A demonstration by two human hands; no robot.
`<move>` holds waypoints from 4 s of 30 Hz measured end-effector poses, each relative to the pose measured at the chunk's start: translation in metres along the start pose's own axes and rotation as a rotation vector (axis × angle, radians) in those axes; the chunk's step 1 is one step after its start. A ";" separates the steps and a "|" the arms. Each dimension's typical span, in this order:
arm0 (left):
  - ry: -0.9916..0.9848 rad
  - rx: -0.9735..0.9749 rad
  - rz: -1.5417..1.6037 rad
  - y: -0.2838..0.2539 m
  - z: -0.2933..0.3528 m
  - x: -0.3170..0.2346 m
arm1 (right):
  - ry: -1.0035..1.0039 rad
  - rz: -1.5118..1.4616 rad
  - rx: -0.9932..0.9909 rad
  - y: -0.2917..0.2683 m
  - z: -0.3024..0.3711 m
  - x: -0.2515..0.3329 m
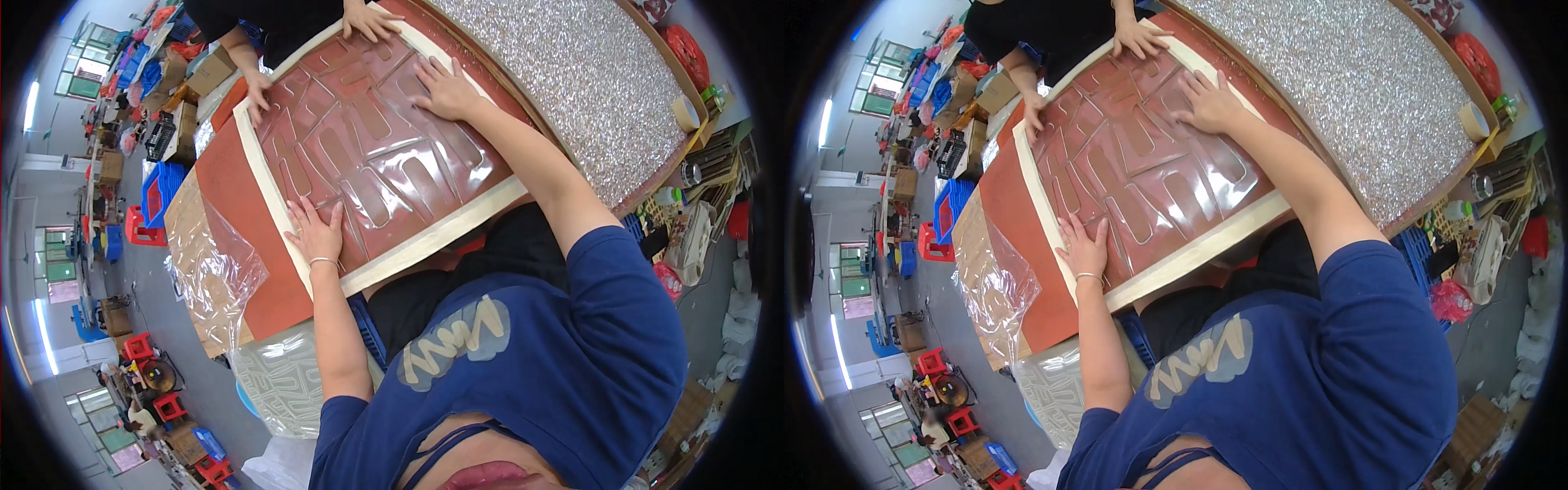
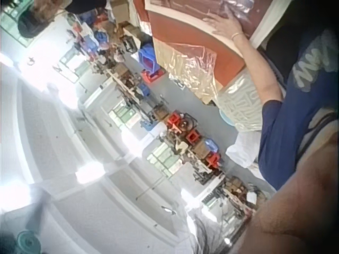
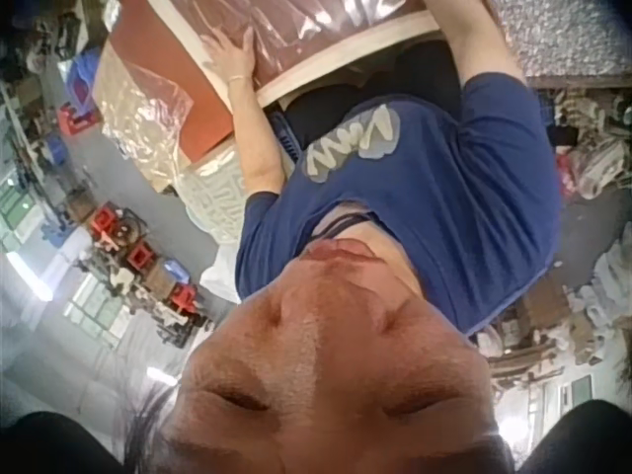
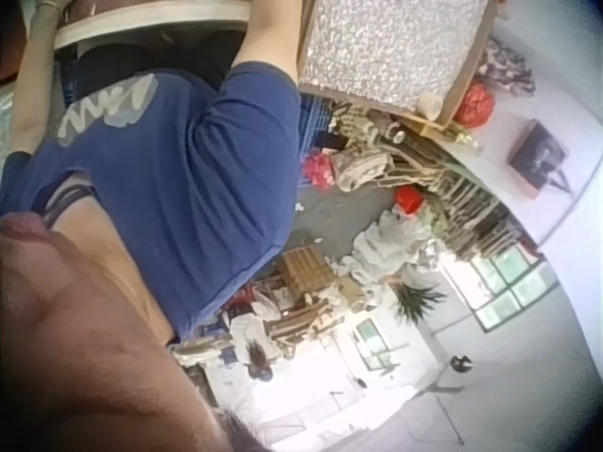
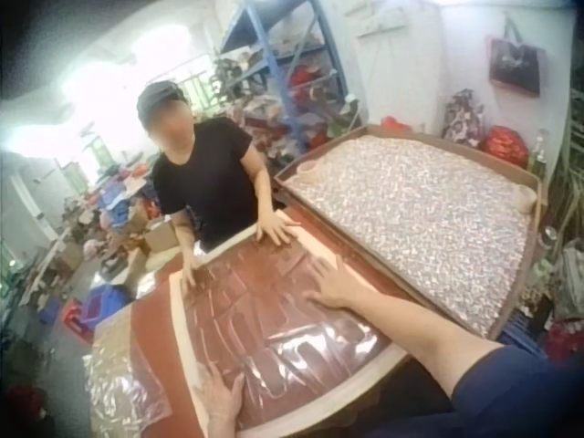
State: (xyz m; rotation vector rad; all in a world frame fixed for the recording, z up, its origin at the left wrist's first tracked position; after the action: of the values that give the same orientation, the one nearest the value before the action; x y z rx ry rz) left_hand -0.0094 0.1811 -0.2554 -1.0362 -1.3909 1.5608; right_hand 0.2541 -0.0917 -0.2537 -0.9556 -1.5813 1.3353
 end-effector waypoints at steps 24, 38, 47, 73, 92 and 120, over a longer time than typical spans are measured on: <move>0.044 -0.112 0.106 0.000 0.000 -0.004 | -0.298 -0.320 -0.070 -0.031 0.170 0.072; 0.104 -0.755 0.285 -0.031 0.036 0.041 | -0.268 -0.347 -0.157 -0.024 0.174 0.051; -0.198 -0.345 1.207 0.000 0.129 0.099 | -0.700 -0.499 -0.045 -0.026 0.272 0.073; 0.455 -0.495 1.178 -0.285 0.132 -0.076 | 0.181 -0.024 0.161 -0.084 0.189 -0.265; 0.291 -1.026 1.066 -0.287 0.113 -0.096 | 1.278 -0.036 -0.432 -0.094 -0.055 -0.593; 1.763 -1.477 0.687 -0.297 0.048 -0.415 | 0.046 -0.160 0.116 -0.071 0.175 -0.289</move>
State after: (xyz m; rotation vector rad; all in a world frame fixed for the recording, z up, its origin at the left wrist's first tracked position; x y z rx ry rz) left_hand 0.1045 -0.1962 0.0731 -2.7502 -0.5062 -0.7784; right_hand 0.1925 -0.4307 -0.2333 -0.7674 -1.4953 1.2701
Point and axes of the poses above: each hand's wrist, its own z-axis away from the middle knuckle, its own y-axis out of the palm, x = y × z, the point moved 8 cm from there along -z, towards the middle knuckle, and after that the axes turned 12 degrees about y, right-handed, at the moved point
